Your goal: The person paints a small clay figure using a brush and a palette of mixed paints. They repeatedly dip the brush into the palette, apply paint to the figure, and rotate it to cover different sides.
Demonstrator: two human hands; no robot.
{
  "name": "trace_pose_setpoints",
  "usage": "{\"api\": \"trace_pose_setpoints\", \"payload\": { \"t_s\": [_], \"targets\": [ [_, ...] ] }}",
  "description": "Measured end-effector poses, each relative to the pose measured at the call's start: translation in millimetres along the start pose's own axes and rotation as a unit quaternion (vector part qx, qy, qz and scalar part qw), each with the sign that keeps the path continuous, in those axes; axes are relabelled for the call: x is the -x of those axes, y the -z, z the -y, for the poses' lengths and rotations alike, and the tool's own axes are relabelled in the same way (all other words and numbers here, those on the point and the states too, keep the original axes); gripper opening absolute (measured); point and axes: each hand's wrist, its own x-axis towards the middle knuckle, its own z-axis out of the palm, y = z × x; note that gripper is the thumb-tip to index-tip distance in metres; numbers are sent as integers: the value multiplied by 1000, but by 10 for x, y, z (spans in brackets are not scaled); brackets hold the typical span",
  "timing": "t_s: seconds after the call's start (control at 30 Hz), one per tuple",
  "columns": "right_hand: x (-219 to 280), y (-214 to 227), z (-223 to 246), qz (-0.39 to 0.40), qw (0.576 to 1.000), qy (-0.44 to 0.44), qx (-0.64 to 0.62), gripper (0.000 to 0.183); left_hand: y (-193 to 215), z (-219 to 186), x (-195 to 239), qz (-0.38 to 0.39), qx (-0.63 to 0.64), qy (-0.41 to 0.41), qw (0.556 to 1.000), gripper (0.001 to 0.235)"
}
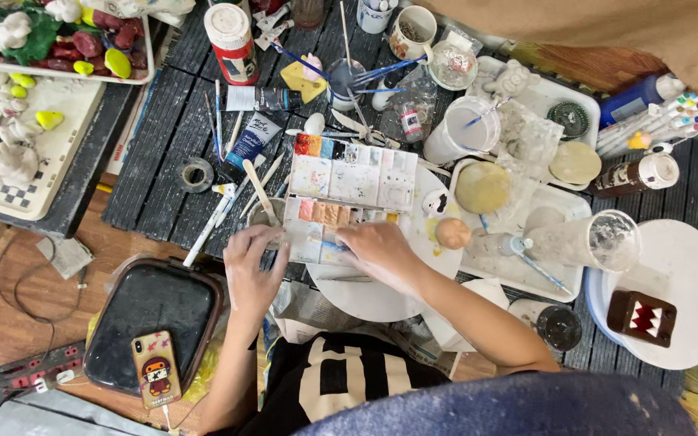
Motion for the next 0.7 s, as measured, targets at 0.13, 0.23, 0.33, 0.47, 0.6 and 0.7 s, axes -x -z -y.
{"api": "trace_pose_setpoints", "payload": {
  "t_s": [0.13,0.23,0.33,0.47,0.6,0.7],
  "targets": [
    [22,20,-74,-56,993,-7,-104,19,3,-28,34,-6,-3,-4,1000,23],
    [178,207,-180,-86,969,-88,-213,19,-20,-32,54,-22,-8,-8,1000,22],
    [401,420,-272,-148,938,-134,-284,22,-79,-34,37,-18,-4,17,1000,22],
    [582,533,-336,-205,900,-153,-353,24,-182,-82,0,-10,-20,47,999,28],
    [669,505,-376,-237,890,-139,-363,23,-268,-135,-41,-15,17,-2,1000,28],
    [720,465,-398,-240,886,-154,-367,23,-318,-159,-29,-19,100,17,995,23]
  ]
}}
